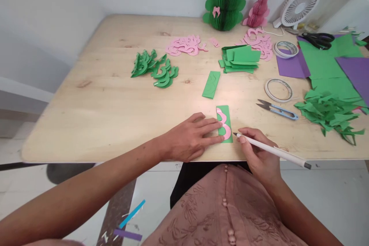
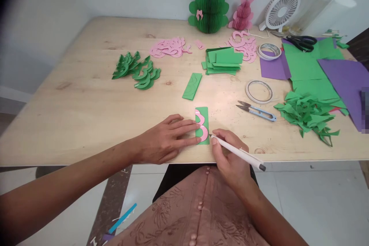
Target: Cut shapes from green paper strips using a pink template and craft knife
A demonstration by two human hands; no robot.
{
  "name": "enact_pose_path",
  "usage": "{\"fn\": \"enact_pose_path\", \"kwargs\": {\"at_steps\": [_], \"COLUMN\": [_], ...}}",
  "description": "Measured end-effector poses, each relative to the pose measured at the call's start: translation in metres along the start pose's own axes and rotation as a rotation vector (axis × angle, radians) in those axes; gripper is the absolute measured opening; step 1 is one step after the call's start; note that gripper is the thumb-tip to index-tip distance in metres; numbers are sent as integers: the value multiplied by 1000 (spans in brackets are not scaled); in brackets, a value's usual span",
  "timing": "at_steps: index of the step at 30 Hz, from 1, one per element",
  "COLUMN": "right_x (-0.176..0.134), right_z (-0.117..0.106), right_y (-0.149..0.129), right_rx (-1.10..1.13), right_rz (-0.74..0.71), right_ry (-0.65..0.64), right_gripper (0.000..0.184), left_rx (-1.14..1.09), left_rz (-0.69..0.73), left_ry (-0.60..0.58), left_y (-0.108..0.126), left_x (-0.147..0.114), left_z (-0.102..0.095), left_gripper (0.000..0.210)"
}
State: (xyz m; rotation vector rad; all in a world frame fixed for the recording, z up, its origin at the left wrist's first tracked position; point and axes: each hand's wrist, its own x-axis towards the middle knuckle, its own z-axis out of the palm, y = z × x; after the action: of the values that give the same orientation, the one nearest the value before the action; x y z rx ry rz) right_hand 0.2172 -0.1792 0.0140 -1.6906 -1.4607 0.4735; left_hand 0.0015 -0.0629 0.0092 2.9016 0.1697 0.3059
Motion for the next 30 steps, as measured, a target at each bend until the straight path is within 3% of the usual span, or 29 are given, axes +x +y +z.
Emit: {"fn": "enact_pose_path", "kwargs": {"at_steps": [3, 15, 30], "right_x": [0, 2, 1], "right_z": [3, 7, 7], "right_y": [1, -2, -3], "right_rx": [-31, -151, -187], "right_rz": [30, -77, -107], "right_ry": [23, 63, 46], "right_gripper": [3, 9, 8], "left_rx": [-5, -2, -6], "left_rz": [-1, -8, -19], "left_ry": [-1, 3, -1], "left_y": [0, 0, -1], "left_x": [0, 0, -1], "left_z": [0, 0, 2], "left_gripper": [53, 51, 53]}}
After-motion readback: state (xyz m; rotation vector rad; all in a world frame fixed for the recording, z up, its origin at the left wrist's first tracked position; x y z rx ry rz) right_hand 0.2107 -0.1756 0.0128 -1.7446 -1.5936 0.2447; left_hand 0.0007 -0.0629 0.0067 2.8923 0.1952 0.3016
